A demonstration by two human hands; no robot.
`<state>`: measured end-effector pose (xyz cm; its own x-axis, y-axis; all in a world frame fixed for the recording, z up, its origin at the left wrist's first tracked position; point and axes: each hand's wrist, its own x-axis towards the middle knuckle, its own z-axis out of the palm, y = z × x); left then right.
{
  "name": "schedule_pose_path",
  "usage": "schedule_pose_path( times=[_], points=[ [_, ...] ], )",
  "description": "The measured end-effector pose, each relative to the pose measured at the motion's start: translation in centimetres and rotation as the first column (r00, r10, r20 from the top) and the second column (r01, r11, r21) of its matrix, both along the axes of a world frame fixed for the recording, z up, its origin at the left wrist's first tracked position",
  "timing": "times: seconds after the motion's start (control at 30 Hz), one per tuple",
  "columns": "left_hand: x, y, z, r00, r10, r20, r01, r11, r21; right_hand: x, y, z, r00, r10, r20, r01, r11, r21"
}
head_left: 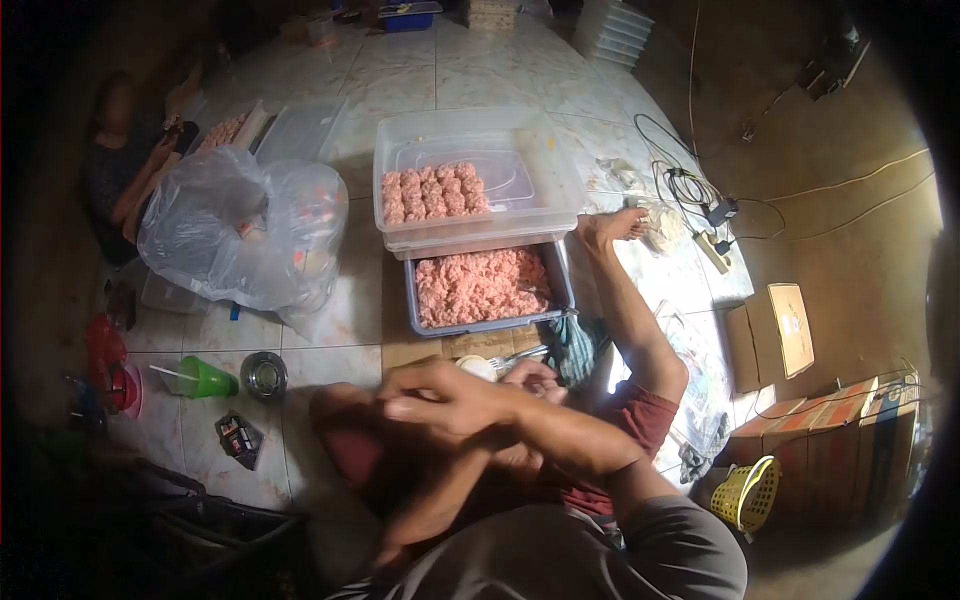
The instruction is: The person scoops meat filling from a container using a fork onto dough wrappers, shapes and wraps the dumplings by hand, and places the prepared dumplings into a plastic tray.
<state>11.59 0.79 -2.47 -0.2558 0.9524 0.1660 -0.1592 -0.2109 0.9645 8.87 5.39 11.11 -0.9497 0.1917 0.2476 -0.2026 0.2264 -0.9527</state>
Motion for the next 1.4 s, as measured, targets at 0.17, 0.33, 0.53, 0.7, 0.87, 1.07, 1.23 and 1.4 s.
schedule_pose_path(
  times=[0.17, 0.33, 0.53, 0.7, 0.87, 1.07, 1.23, 1.4],
  points=[
    [-9.5, -1.8, -0.6, 0.794, 0.319, -0.518, -0.432, 0.895, -0.109, 7.9, 10.6, -4.1, 0.735, -0.677, 0.051, 0.657, 0.728, 0.197],
    [-8.4, -2.7, -4.8, 0.161, -0.053, -0.986, -0.066, 0.996, -0.064, 13.5, 17.0, -10.9, 0.391, -0.864, 0.318, 0.181, 0.411, 0.894],
    [-8.6, -2.2, -7.7, 0.223, -0.047, -0.974, -0.119, 0.990, -0.075, 8.3, 11.3, -2.8, 0.711, -0.703, -0.035, 0.535, 0.507, 0.676],
    [-8.4, -2.9, -7.4, 0.287, 0.116, -0.951, -0.217, 0.975, 0.054, 2.2, 11.4, -6.3, 0.833, -0.551, 0.045, 0.255, 0.455, 0.853],
    [-9.6, -2.3, -12.2, 0.617, 0.282, -0.735, -0.237, 0.957, 0.169, 1.3, 14.0, -6.8, 0.772, -0.635, 0.026, 0.172, 0.248, 0.953],
    [-9.9, -1.6, -10.3, 0.625, 0.044, -0.779, -0.197, 0.975, -0.103, -2.4, 12.4, -12.0, 0.848, -0.526, 0.073, -0.088, -0.004, 0.996],
    [-10.7, -1.3, -10.4, 0.753, 0.054, -0.656, -0.160, 0.982, -0.103, -1.8, 14.9, -11.6, 0.773, -0.619, 0.141, 0.093, 0.330, 0.939],
    [-11.0, -1.1, -8.4, 0.803, 0.116, -0.584, -0.172, 0.984, -0.041, -2.9, 14.7, -15.2, 0.822, -0.569, 0.022, 0.124, 0.218, 0.968]
  ],
)
